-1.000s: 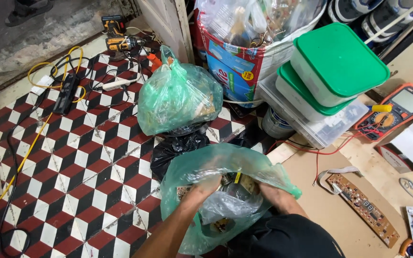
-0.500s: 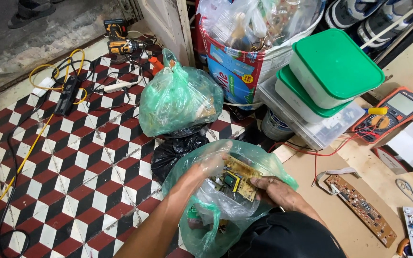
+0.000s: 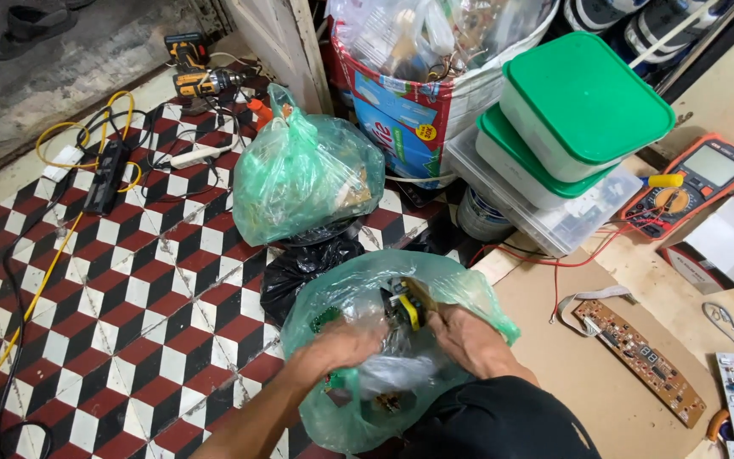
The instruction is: Sorting and inspecting various electronic circuit boards from a storage bag onto a workspace.
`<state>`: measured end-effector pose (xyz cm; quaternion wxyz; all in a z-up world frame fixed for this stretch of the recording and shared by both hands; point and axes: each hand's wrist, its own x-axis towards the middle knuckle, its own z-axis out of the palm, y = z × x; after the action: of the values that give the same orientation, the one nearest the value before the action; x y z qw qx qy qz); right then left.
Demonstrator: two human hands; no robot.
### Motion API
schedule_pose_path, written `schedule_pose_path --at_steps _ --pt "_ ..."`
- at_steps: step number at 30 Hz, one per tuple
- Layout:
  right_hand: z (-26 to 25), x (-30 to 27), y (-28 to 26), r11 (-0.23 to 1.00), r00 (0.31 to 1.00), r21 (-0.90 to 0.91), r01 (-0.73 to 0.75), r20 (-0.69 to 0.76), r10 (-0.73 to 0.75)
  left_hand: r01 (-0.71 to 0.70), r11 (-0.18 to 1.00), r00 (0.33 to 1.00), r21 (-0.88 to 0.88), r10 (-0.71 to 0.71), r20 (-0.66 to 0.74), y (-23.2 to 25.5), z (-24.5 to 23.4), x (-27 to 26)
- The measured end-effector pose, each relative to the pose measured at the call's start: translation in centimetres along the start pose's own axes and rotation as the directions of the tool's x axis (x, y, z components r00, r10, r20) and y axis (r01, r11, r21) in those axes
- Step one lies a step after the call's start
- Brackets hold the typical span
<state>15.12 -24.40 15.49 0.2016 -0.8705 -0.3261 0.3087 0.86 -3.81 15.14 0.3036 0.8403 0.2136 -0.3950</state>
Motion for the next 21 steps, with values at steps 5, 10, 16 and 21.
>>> schedule_pose_path --at_steps 5,10,16,21 --pt "1.3 2.0 -0.3 0.995 0.997 -0.057 0.080 0.021 -0.079 0.023 0.994 0.942 0.103 0.013 -0.336 -12.5 5.3 12.3" --pt "1.8 2.9 -0.4 0.975 0.988 -0.171 0.140 -0.043 -0.149 0.002 0.965 0.994 0.263 0.027 -0.105 -6.6 2.6 5.4" --pt "2.1 4.3 -2.3 0.968 0.970 -0.126 0.217 -0.085 -0.228 -0.019 0.950 0.933 0.312 0.129 -0.337 -3.8 2.4 1.6" --pt "0.9 2.8 -5.2 0.968 0.931 0.049 0.245 0.266 -0.249 0.104 0.885 0.914 0.453 0.095 -0.395 -7.0 2.6 4.3"
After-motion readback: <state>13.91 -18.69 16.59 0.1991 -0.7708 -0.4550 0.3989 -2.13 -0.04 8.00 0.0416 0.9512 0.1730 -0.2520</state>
